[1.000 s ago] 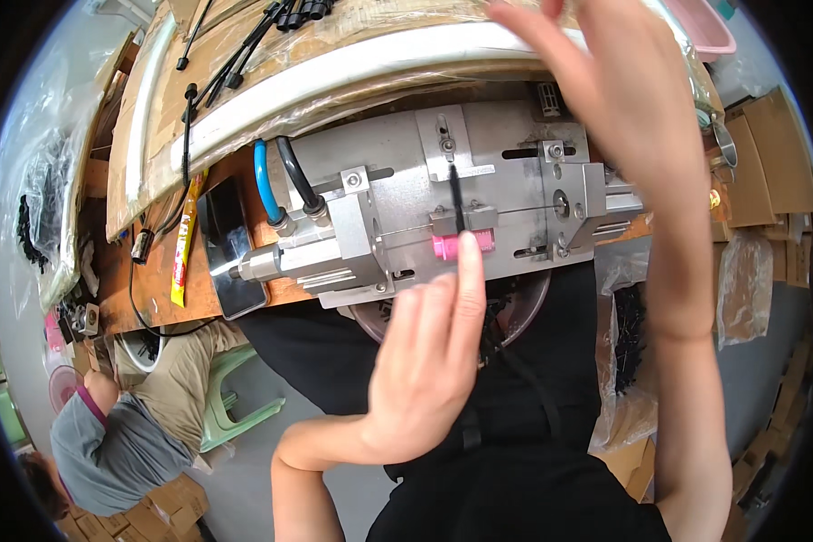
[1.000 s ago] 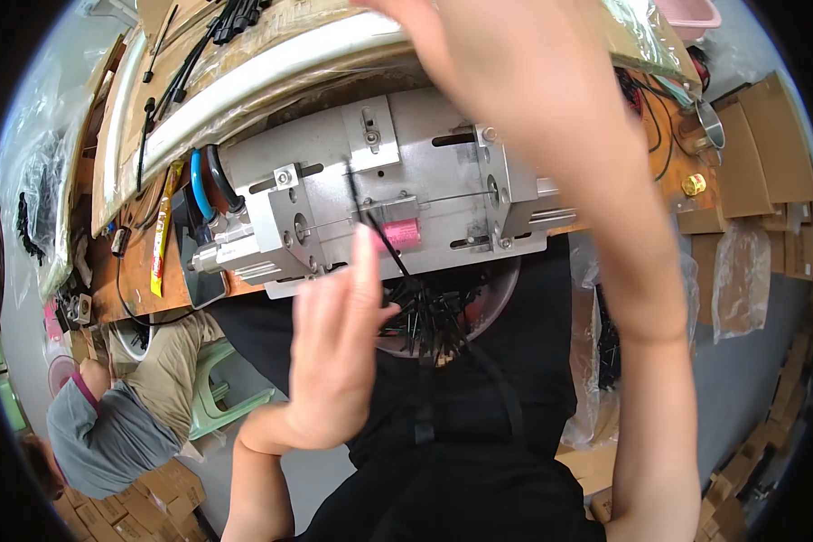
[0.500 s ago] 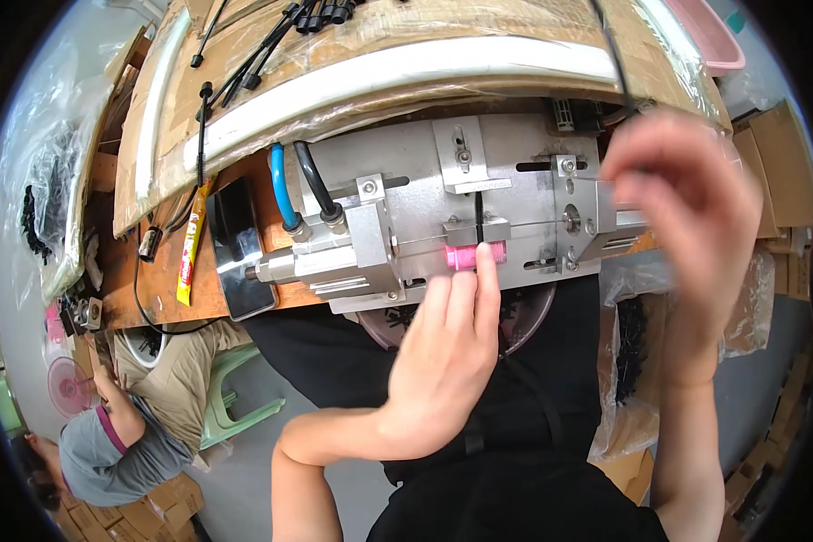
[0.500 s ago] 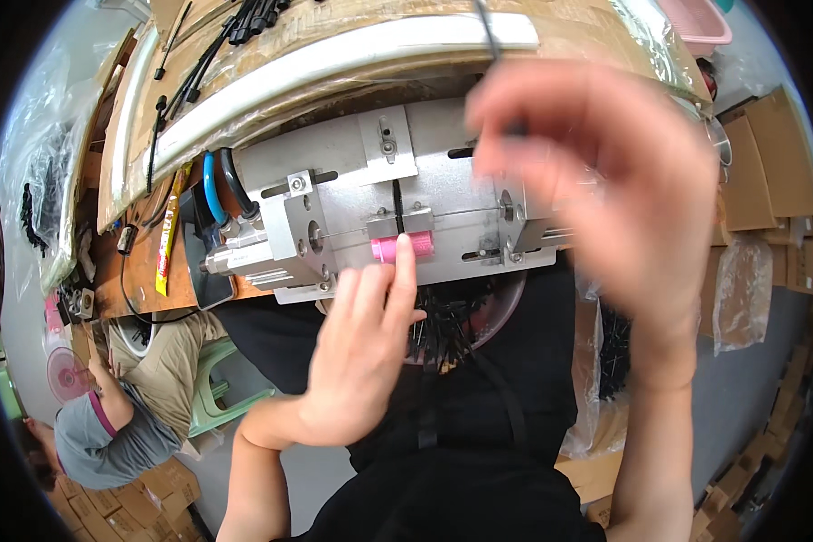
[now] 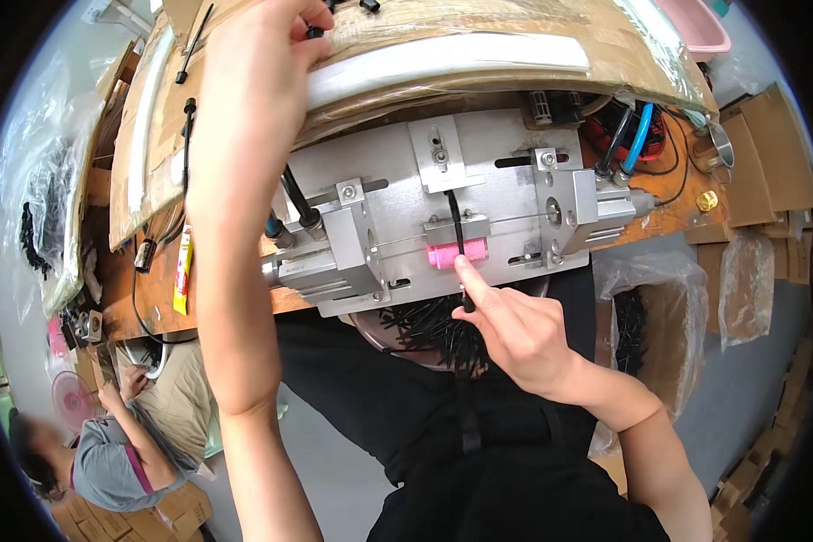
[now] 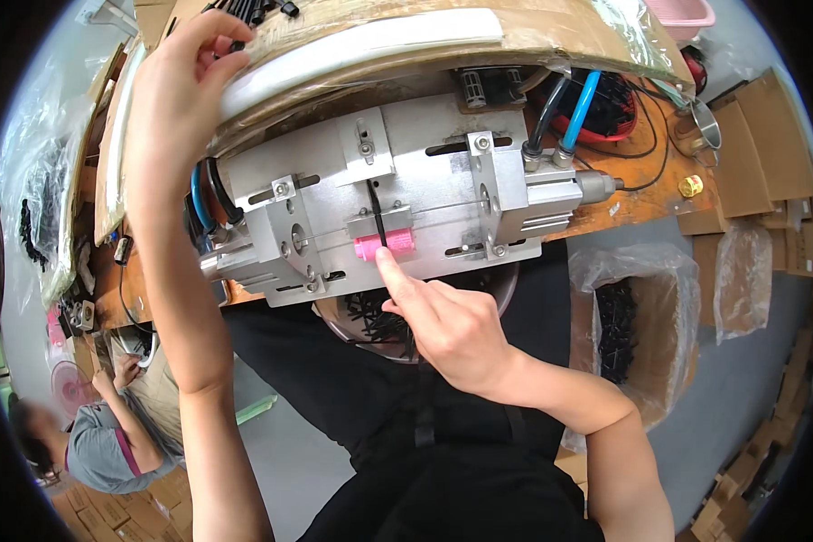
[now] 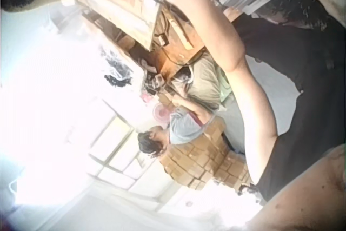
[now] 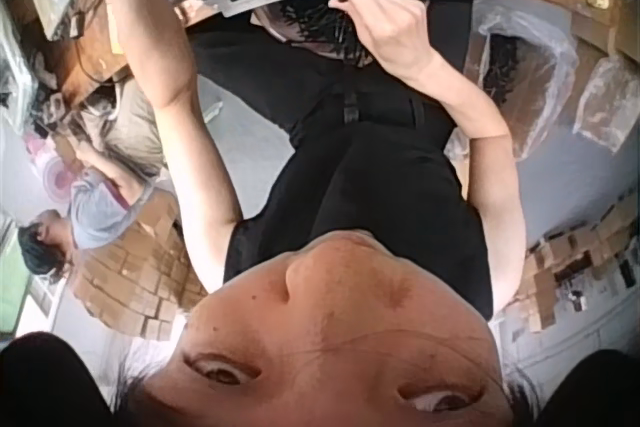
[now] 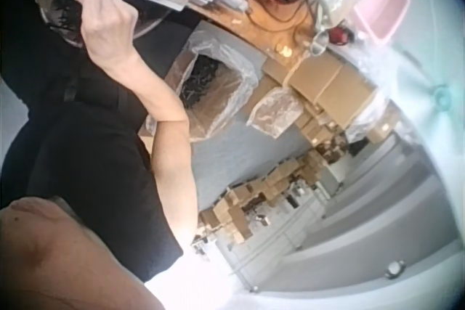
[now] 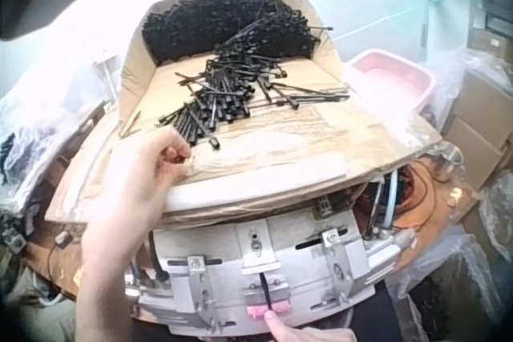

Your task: The person repeatedly picks up black cable ties from a cardboard box and places them into a metal processing machine. They manipulate the ties within the machine's mechanism and then remove the processed items. The task is performed continuously in a repetitive cycle throughout the clip.

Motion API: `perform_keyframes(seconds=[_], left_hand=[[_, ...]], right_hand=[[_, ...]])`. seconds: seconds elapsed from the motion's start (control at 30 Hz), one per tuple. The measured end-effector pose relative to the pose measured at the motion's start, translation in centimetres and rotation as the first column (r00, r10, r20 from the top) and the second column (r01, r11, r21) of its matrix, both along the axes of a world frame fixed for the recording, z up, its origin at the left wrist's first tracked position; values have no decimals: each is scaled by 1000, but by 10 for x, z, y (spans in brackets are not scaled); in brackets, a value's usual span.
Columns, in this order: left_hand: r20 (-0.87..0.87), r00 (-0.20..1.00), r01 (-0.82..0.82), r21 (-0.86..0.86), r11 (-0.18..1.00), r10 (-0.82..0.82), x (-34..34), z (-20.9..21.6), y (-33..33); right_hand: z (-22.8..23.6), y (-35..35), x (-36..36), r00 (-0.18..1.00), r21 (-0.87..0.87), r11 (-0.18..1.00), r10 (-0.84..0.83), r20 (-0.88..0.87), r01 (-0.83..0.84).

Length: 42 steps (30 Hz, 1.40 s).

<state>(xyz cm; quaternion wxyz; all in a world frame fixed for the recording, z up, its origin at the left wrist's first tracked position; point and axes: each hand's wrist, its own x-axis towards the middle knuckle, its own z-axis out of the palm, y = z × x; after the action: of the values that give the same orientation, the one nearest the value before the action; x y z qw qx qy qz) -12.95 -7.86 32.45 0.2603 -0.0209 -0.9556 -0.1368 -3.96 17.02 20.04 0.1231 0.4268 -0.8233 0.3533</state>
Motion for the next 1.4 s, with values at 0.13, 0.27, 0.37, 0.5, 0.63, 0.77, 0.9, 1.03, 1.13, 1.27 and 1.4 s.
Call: perform_keyframes(seconds=[0.13,0.27,0.37,0.5,0.63,0.77,0.9,1.03,1.13,1.27,1.4], left_hand=[[35,992,109,266,958,-123,33,2,-4],[81,992,47,440,897,-92,76,-17,8],[4,996,83,422,903,-93,82,-30,23],[-113,993,15,252,968,14,81,-28,23],[-238,966,-78,101,992,100,97,-45,41],[-15,999,49,62,997,-48,149,-83,87],[151,983,106,29,994,-109,158,-115,123],[182,982,49,-41,998,-41,147,-118,130],[204,977,62,-31,998,-55,144,-114,131],[292,953,95,-46,994,-78,147,-104,121],[124,985,103,118,988,-117,106,-50,101]], right_hand=[[23,9,-10,998,104,993,51,22,-53],[77,7,-80,951,80,994,-51,-304,79],[114,-4,-173,844,-20,934,-331,-422,356],[166,-42,-215,889,314,839,-373,-265,445],[164,-53,-222,878,468,747,-357,-317,473],[155,-50,-238,879,112,872,-474,-59,477],[177,2,-212,972,-45,994,-85,217,97],[164,15,-178,993,-383,921,-24,114,67],[161,36,-144,987,-320,937,-109,118,141],[98,37,-78,989,-423,906,52,141,12],[41,36,-19,994,-144,987,82,69,-72]])
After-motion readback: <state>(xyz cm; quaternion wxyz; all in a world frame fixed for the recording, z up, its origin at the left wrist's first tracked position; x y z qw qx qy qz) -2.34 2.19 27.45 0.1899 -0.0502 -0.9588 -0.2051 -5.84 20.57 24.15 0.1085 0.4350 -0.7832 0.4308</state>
